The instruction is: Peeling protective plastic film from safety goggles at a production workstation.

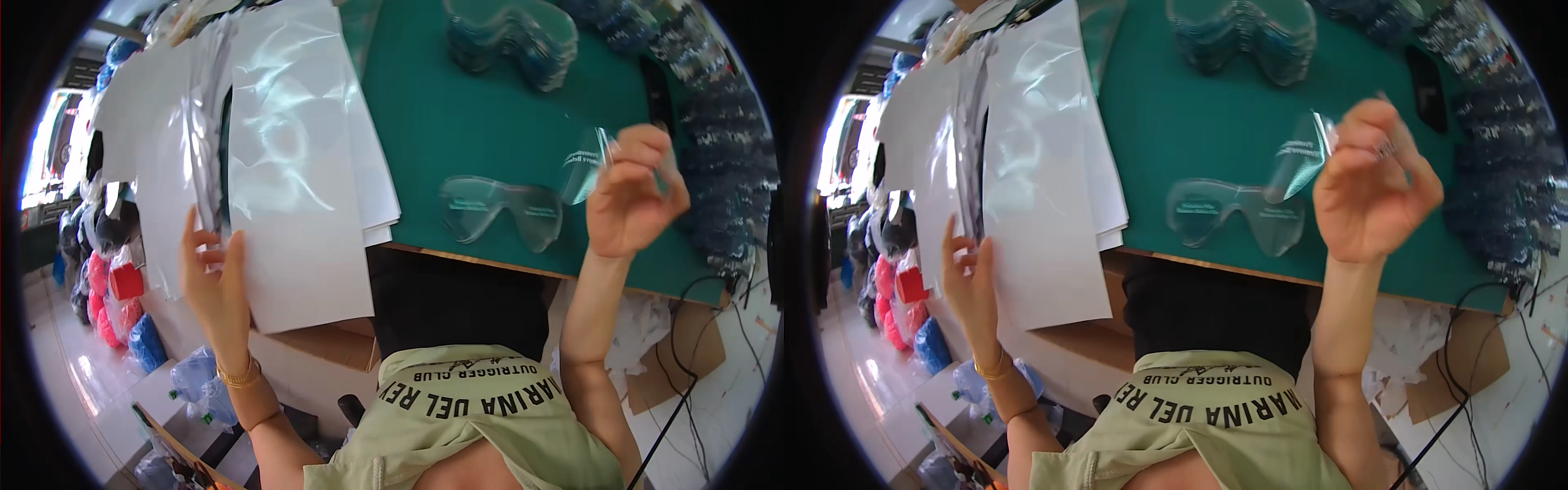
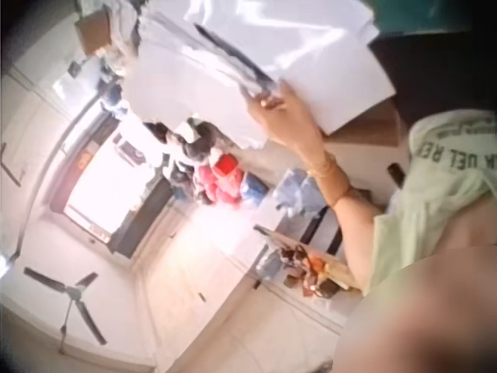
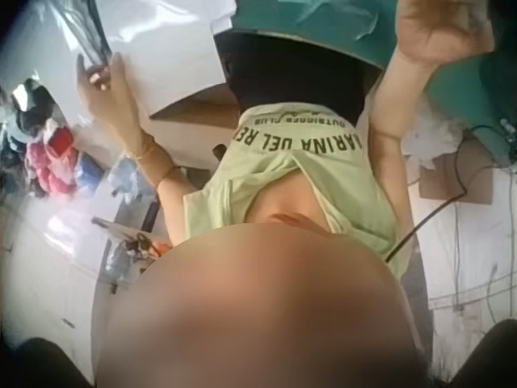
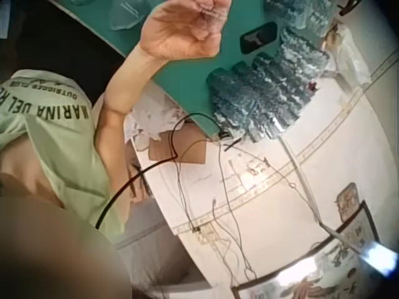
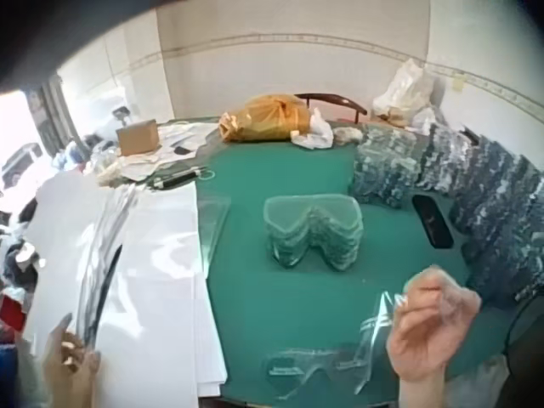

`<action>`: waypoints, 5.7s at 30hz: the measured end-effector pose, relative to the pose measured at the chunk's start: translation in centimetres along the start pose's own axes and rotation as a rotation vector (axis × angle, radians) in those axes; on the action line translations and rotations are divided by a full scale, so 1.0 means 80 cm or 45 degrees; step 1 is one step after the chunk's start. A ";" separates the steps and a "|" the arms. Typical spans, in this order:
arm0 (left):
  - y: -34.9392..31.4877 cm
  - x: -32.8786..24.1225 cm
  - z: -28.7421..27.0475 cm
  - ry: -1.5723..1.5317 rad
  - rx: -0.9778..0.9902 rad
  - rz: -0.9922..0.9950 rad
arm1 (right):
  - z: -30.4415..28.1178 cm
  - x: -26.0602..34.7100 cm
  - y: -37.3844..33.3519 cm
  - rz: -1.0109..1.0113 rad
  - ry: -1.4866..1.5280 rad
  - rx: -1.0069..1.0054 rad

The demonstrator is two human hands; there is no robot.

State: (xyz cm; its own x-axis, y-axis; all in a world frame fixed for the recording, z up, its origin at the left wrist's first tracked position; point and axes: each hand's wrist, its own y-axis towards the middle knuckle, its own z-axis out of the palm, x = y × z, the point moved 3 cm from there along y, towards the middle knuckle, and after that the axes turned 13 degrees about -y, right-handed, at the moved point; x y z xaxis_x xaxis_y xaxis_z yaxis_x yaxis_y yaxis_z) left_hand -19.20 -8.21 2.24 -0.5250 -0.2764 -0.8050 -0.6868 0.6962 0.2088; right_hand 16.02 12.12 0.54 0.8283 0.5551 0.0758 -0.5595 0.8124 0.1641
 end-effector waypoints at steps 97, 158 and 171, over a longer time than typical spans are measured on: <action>-0.075 -0.108 0.192 0.013 0.508 -0.085 | -0.023 -0.025 -0.058 0.176 -2.686 -0.827; -0.004 -0.031 0.033 -0.685 0.750 -0.447 | 0.023 -0.197 0.035 0.086 -2.566 0.390; -0.012 -0.020 0.043 -0.521 0.807 -0.025 | 0.032 -0.216 0.052 0.155 -2.491 0.428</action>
State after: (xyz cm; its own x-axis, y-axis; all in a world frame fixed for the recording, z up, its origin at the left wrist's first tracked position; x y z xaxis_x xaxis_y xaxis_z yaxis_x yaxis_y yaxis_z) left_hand -16.01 -6.15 1.40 -0.2022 -0.1111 -0.9730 -0.2083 0.9757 -0.0681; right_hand -0.51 5.43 2.46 -0.1765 -0.5102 0.8417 -0.7717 0.6026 0.2034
